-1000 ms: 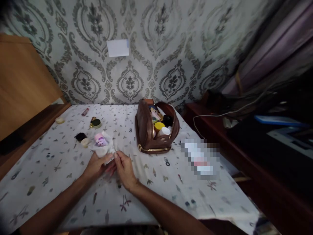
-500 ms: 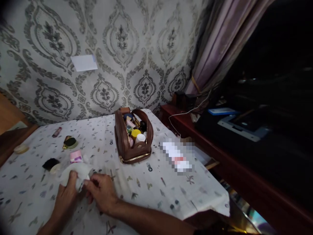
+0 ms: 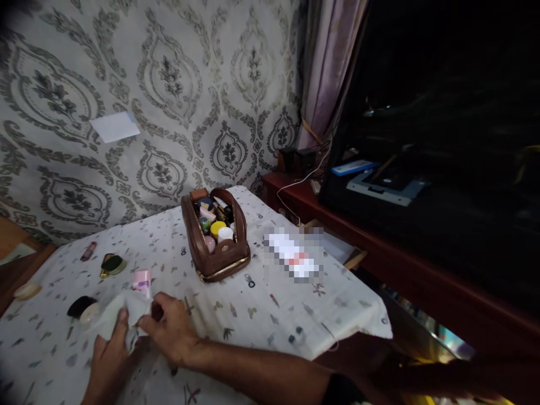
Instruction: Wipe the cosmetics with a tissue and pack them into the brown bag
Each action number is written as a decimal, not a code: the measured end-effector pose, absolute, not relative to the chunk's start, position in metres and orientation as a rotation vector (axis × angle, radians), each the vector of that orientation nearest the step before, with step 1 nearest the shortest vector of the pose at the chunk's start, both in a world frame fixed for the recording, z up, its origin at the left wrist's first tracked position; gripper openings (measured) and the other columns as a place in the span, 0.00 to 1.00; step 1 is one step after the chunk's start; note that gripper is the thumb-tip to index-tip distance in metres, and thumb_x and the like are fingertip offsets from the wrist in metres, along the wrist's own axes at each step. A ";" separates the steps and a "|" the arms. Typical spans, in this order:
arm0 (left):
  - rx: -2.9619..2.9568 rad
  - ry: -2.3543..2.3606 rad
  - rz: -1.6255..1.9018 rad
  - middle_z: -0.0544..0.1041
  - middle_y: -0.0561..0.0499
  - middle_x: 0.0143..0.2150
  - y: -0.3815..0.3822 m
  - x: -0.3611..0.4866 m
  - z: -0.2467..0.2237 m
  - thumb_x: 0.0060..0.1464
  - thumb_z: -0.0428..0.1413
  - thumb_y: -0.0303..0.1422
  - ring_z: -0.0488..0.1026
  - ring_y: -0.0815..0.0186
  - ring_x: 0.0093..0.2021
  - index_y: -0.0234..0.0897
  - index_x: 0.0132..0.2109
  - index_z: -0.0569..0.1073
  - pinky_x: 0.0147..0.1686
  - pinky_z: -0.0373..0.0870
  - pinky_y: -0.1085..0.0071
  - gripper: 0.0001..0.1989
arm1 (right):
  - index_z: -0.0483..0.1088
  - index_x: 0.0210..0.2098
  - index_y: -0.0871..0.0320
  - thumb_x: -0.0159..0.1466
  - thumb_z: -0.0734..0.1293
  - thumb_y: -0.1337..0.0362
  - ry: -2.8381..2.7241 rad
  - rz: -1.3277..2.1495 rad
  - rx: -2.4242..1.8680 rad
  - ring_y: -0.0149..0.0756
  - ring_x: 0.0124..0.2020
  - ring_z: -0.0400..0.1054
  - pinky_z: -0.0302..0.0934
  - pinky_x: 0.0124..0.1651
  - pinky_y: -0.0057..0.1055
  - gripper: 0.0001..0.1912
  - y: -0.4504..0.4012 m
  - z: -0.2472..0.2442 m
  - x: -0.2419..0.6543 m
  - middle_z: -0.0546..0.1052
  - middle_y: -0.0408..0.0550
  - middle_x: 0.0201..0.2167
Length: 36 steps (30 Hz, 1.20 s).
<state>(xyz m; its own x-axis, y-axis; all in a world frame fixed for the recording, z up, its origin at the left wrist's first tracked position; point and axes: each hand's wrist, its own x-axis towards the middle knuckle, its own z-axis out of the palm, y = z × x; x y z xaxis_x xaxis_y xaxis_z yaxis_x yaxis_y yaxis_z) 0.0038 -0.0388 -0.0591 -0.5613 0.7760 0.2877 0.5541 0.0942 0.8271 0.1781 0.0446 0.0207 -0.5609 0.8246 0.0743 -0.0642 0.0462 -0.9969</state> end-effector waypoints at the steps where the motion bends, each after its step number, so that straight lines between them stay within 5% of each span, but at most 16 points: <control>1: 1.363 2.225 1.430 0.77 0.37 0.52 -0.039 0.006 -0.056 0.35 0.66 0.42 0.58 0.36 0.66 0.38 0.39 0.78 0.65 0.53 0.43 0.21 | 0.60 0.24 0.57 0.55 0.68 0.69 -1.612 1.600 -0.772 0.27 0.27 0.55 0.49 0.30 0.24 0.10 0.046 0.022 0.179 0.62 0.36 0.22; 8: 1.319 2.232 1.461 0.81 0.45 0.41 -0.035 0.021 -0.037 0.35 0.67 0.42 0.73 0.42 0.52 0.43 0.43 0.79 0.61 0.62 0.44 0.23 | 0.57 0.23 0.57 0.58 0.66 0.63 -1.593 1.556 -0.706 0.27 0.26 0.53 0.48 0.29 0.25 0.13 0.054 0.035 0.194 0.59 0.36 0.21; 13: 1.304 2.198 1.472 0.81 0.45 0.45 -0.036 0.033 -0.034 0.41 0.65 0.42 0.71 0.45 0.57 0.42 0.41 0.78 0.61 0.63 0.48 0.19 | 0.59 0.25 0.57 0.60 0.65 0.60 -1.638 1.542 -0.680 0.28 0.27 0.55 0.48 0.29 0.25 0.12 0.056 0.040 0.208 0.61 0.38 0.23; 18: 1.191 2.170 1.472 0.81 0.44 0.36 -0.034 0.044 -0.022 0.40 0.66 0.45 0.75 0.44 0.52 0.39 0.36 0.78 0.49 0.74 0.52 0.17 | 0.60 0.25 0.57 0.61 0.66 0.57 -1.661 1.541 -0.648 0.28 0.27 0.55 0.49 0.30 0.26 0.14 0.058 0.039 0.217 0.61 0.37 0.23; 21: 1.106 2.122 1.436 0.81 0.46 0.32 -0.025 0.047 -0.008 0.41 0.66 0.48 0.76 0.47 0.49 0.39 0.36 0.78 0.51 0.73 0.55 0.19 | 0.59 0.24 0.57 0.61 0.67 0.56 -1.683 1.536 -0.640 0.27 0.25 0.54 0.48 0.29 0.26 0.16 0.061 0.039 0.222 0.61 0.37 0.22; 26: 1.042 2.047 1.376 0.81 0.48 0.31 -0.014 0.051 0.009 0.35 0.67 0.52 0.76 0.47 0.48 0.38 0.38 0.79 0.57 0.68 0.57 0.26 | 0.59 0.25 0.56 0.61 0.66 0.62 -1.717 1.568 -0.646 0.27 0.23 0.56 0.47 0.28 0.25 0.12 0.063 0.036 0.231 0.61 0.36 0.20; 36: 0.948 2.037 1.393 0.79 0.48 0.27 -0.008 0.062 0.012 0.34 0.67 0.50 0.77 0.48 0.43 0.37 0.35 0.79 0.50 0.72 0.57 0.24 | 0.61 0.26 0.56 0.54 0.66 0.72 -1.757 1.649 -0.751 0.26 0.22 0.55 0.47 0.25 0.25 0.09 0.069 0.034 0.240 0.62 0.35 0.19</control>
<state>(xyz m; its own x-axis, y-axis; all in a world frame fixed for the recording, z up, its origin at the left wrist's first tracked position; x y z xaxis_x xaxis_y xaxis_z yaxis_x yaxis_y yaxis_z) 0.0619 -0.0078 0.0118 -0.6370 0.7707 -0.0128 0.2674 0.2365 0.9341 0.2402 0.0689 0.0342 -0.6547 0.7542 0.0501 -0.0023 0.0644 -0.9979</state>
